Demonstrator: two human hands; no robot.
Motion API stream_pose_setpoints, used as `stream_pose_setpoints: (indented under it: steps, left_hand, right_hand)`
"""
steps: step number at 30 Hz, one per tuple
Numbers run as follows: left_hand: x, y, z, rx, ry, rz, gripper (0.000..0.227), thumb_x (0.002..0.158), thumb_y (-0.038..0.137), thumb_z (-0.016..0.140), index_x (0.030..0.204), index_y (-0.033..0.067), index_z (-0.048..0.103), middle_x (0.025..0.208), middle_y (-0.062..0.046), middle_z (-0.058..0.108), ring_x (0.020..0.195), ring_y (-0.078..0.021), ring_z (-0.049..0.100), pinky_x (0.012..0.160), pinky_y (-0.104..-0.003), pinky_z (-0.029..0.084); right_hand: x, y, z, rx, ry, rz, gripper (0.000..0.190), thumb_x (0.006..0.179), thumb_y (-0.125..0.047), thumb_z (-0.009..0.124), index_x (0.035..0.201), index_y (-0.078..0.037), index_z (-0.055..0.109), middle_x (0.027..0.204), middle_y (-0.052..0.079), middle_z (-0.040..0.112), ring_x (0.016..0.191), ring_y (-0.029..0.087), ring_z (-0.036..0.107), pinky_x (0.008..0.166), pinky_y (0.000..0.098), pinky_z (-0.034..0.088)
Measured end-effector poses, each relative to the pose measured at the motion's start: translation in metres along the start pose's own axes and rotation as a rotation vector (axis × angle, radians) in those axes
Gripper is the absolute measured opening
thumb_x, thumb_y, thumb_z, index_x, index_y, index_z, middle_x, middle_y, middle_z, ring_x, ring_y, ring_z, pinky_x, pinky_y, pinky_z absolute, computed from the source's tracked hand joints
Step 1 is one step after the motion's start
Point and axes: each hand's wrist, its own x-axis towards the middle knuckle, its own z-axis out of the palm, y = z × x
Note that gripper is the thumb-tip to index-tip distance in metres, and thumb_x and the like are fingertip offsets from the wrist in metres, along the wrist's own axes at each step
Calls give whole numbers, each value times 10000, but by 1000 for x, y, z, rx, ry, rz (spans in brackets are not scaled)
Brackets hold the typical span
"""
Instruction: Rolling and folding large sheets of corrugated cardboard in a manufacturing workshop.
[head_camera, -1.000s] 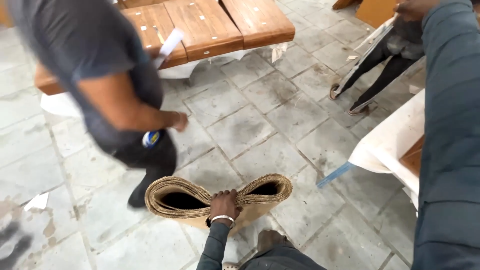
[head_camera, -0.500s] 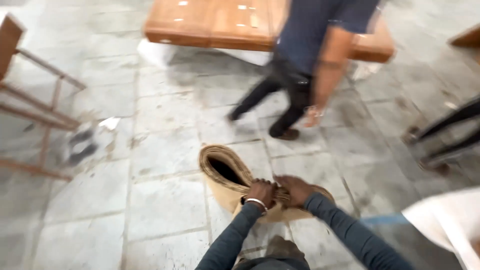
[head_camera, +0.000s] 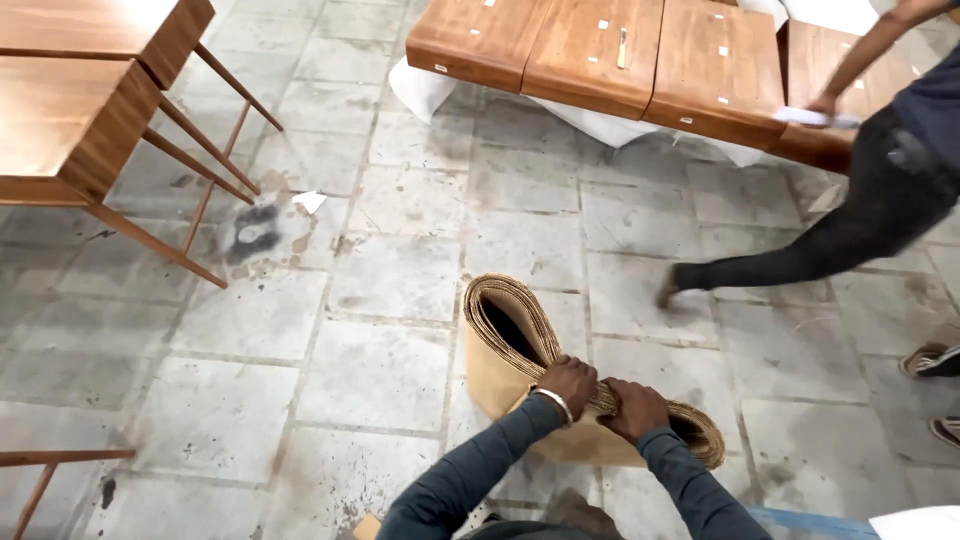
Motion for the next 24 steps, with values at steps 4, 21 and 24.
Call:
stream_pose_setpoints:
  steps: [4,21,24]
  left_hand:
    - [-7,-2,-41,-26,101,46,200,792,83,673,989,55,646,952,-135,695,1024,-331,637,1036,-419,461]
    - [-7,11,-41,-7,-85,-99,344,875,214,705,1125,-11,631,1132,-193,706,1199,-338,620,1146,-411,421]
    - [-30,34,-43,160,249,-137,687,857,165,684,1474,-64,487,1481,-229,556,1444,-345,480,1256,-452,283]
  right_hand:
    - [-2,-4,-9,-43,-32,11,654,641,-393,906,1224,-215,670,1074,68,746,1048,326,689,933,472,548]
    - [33,-10,36,-121,-15,12,671,719,-545,816,1247,-193,597,1018,134,762,937,385,725,833,531,584]
    - [35,0,47,-111,-5,20,537,779,-498,772,1225,-228,647,1014,128,767,908,383,739,830,517,597]
